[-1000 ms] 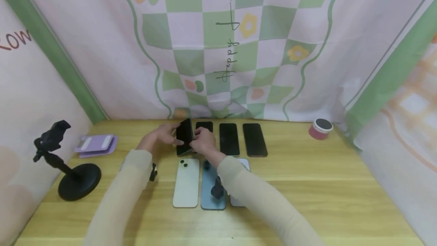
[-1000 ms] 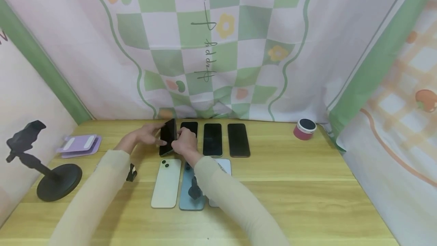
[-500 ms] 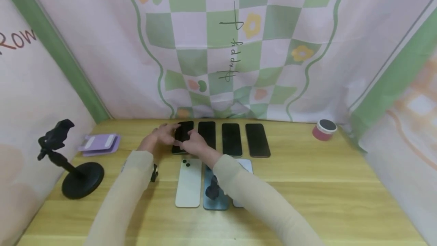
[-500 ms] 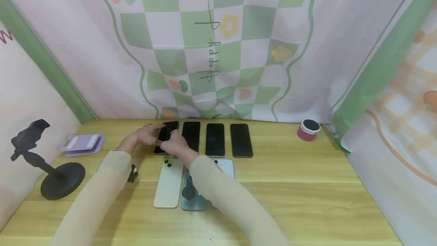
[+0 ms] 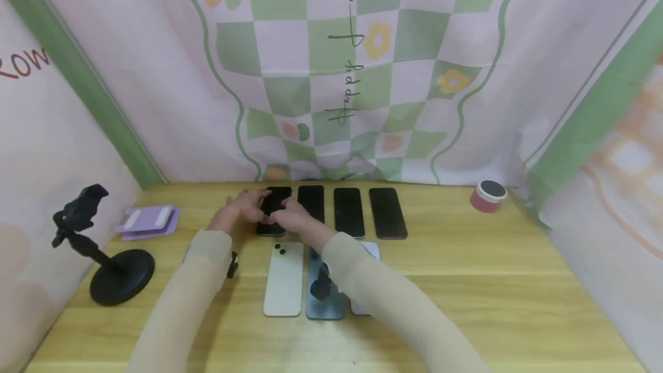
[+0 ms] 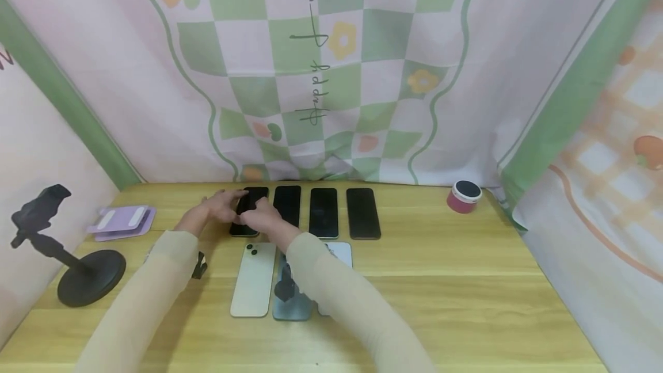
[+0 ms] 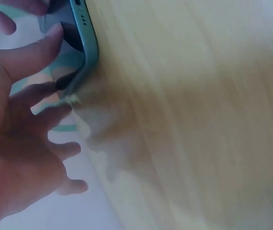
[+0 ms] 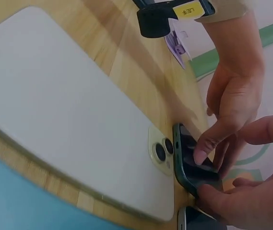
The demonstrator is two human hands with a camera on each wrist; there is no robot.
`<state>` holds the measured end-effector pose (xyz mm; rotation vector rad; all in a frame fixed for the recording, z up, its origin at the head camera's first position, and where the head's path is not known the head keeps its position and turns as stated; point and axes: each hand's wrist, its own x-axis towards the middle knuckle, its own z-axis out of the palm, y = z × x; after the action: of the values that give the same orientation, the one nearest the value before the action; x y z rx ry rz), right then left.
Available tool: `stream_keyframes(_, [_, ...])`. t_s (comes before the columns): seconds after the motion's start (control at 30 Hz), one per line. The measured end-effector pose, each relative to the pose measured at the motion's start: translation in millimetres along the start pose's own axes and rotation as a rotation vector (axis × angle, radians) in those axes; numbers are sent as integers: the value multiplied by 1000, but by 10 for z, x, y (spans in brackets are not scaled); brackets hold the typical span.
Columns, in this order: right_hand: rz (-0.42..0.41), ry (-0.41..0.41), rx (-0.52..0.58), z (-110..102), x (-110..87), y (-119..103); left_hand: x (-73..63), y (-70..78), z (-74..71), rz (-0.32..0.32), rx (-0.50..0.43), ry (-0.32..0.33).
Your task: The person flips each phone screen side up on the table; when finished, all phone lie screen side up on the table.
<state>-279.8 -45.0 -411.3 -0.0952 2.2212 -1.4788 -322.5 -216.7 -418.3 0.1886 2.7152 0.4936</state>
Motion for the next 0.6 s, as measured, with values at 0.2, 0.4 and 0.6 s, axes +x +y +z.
stream_keyframes(0.2, [-63,31,-111,-202,-109,44,-42,217,1,47,138,73])
stream_keyframes(0.4, [-103,69,-270,-556,-332,246,-49,577,132,204,308,125])
stream_keyframes(0.6, [-290,48,-560,-947,-765,499,-208,991,364,347,254,60])
